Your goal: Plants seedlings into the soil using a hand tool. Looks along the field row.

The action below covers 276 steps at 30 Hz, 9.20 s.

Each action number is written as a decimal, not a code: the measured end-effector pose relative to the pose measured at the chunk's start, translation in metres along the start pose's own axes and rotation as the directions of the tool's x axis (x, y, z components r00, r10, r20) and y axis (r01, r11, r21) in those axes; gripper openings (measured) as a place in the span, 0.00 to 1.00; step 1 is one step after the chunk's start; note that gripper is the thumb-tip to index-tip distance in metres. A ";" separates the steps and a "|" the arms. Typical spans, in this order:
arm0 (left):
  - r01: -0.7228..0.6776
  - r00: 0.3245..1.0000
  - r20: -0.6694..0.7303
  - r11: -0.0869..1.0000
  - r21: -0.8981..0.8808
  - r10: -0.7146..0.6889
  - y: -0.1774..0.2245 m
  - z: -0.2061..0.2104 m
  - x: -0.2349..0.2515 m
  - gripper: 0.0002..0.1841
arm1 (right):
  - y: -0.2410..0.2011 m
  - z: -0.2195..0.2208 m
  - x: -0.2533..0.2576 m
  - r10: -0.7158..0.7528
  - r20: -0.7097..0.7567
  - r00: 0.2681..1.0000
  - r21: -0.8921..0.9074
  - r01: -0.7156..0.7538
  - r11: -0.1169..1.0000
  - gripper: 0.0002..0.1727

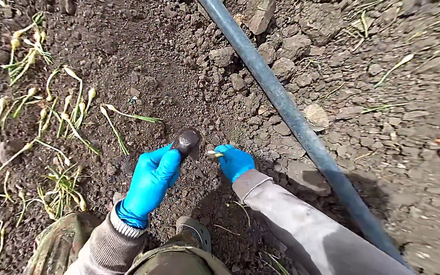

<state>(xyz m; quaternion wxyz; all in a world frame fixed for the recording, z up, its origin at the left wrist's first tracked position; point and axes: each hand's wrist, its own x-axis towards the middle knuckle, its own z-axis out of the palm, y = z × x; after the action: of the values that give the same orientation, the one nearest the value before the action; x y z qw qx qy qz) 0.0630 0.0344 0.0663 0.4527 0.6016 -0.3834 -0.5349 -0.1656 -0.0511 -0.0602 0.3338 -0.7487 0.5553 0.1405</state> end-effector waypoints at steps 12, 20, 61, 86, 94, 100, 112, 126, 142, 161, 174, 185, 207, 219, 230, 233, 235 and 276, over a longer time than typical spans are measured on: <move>0.084 0.993 -0.086 0.996 -0.012 -0.085 0.005 -0.018 -0.053 0.31 | -0.060 0.060 0.012 -0.148 0.170 0.974 -0.042 0.157 0.987 0.20; 0.215 0.961 -0.155 0.970 -0.114 -0.231 -0.072 -0.030 -0.054 0.35 | -0.074 0.034 -0.007 -0.394 -0.100 0.914 0.118 0.404 0.907 0.11; 0.233 0.926 -0.241 0.942 -0.240 -0.290 -0.111 -0.059 -0.108 0.36 | -0.125 0.039 -0.037 -0.568 -0.116 0.815 -0.148 0.551 0.821 0.12; 0.124 0.807 -0.497 0.914 -0.386 -0.319 -0.093 -0.096 -0.184 0.46 | -0.193 0.055 -0.007 -0.719 0.048 0.693 -0.093 0.720 0.688 0.12; -0.017 0.903 -0.427 0.989 -0.150 -0.049 0.024 -0.114 -0.189 0.42 | -0.162 0.081 -0.032 -0.463 0.464 0.755 -0.059 0.548 0.834 0.19; 0.221 0.827 -0.503 0.967 -0.124 -0.253 -0.103 -0.085 -0.162 0.30 | -0.189 0.063 -0.033 -0.622 0.349 0.701 -0.137 0.694 0.706 0.12; 0.152 0.741 -0.643 0.981 -0.121 -0.194 -0.060 -0.106 -0.233 0.39 | -0.225 0.132 -0.032 -0.595 0.617 0.515 -0.159 0.822 0.547 0.24; 0.385 0.640 -0.630 0.893 -0.232 -0.440 -0.086 -0.079 -0.216 0.41 | -0.399 0.201 0.018 -0.571 0.730 0.375 -0.269 0.926 0.264 0.36; 0.566 0.522 -0.633 0.788 -0.244 -0.571 -0.089 -0.099 -0.195 0.33 | -0.451 0.105 0.007 -0.396 0.849 0.349 -0.195 0.904 0.379 0.27; 0.518 0.854 -0.099 0.851 0.082 -0.510 -0.003 -0.223 -0.214 0.28 | -0.474 0.103 0.026 -0.262 0.822 0.505 -0.503 0.861 0.083 0.20; 0.045 0.835 -0.535 0.954 0.298 0.128 0.056 -0.371 -0.389 0.18 | -0.352 0.123 -0.040 -0.325 0.700 0.636 -0.499 0.761 0.415 0.23; 0.375 0.925 -0.006 0.915 -0.151 -0.380 -0.162 -0.229 -0.240 0.06 | -0.332 0.108 -0.083 -0.257 0.526 0.810 -0.561 0.558 0.611 0.17; 0.366 0.867 -0.218 0.870 -0.331 -0.448 -0.168 -0.253 -0.317 0.09 | -0.360 0.187 -0.101 -0.620 0.513 0.593 -0.383 0.805 0.453 0.12; 0.130 0.902 -0.346 0.927 -0.351 -0.257 -0.142 -0.304 -0.343 0.02 | -0.366 0.193 -0.096 -0.492 0.605 0.627 -0.446 0.778 0.443 0.13; -0.010 0.856 -0.468 0.898 -0.441 -0.221 -0.153 -0.281 -0.415 0.15 | -0.367 0.256 -0.117 -0.167 0.796 0.581 -0.503 0.790 0.351 0.20; 0.007 0.774 -0.595 0.942 -0.334 -0.217 -0.150 -0.281 -0.429 0.19 | -0.376 0.237 -0.102 -0.582 0.607 0.541 -0.441 0.839 0.319 0.21; 0.191 0.780 -0.521 0.925 -0.329 -0.346 -0.165 -0.275 -0.422 0.17 | -0.410 0.226 -0.077 -0.698 0.423 0.578 -0.465 0.799 0.381 0.20; 0.132 0.668 -0.531 0.785 -0.605 -0.522 -0.171 -0.288 -0.459 0.03 | -0.403 0.293 -0.130 -0.204 0.895 0.396 -0.354 0.911 0.213 0.18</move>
<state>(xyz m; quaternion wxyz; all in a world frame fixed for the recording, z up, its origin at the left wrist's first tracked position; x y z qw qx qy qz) 0.2827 0.5572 0.0444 0.5956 0.6687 0.0859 -0.4369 0.2100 0.3015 -0.0626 0.1336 -0.8462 -0.1144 0.5029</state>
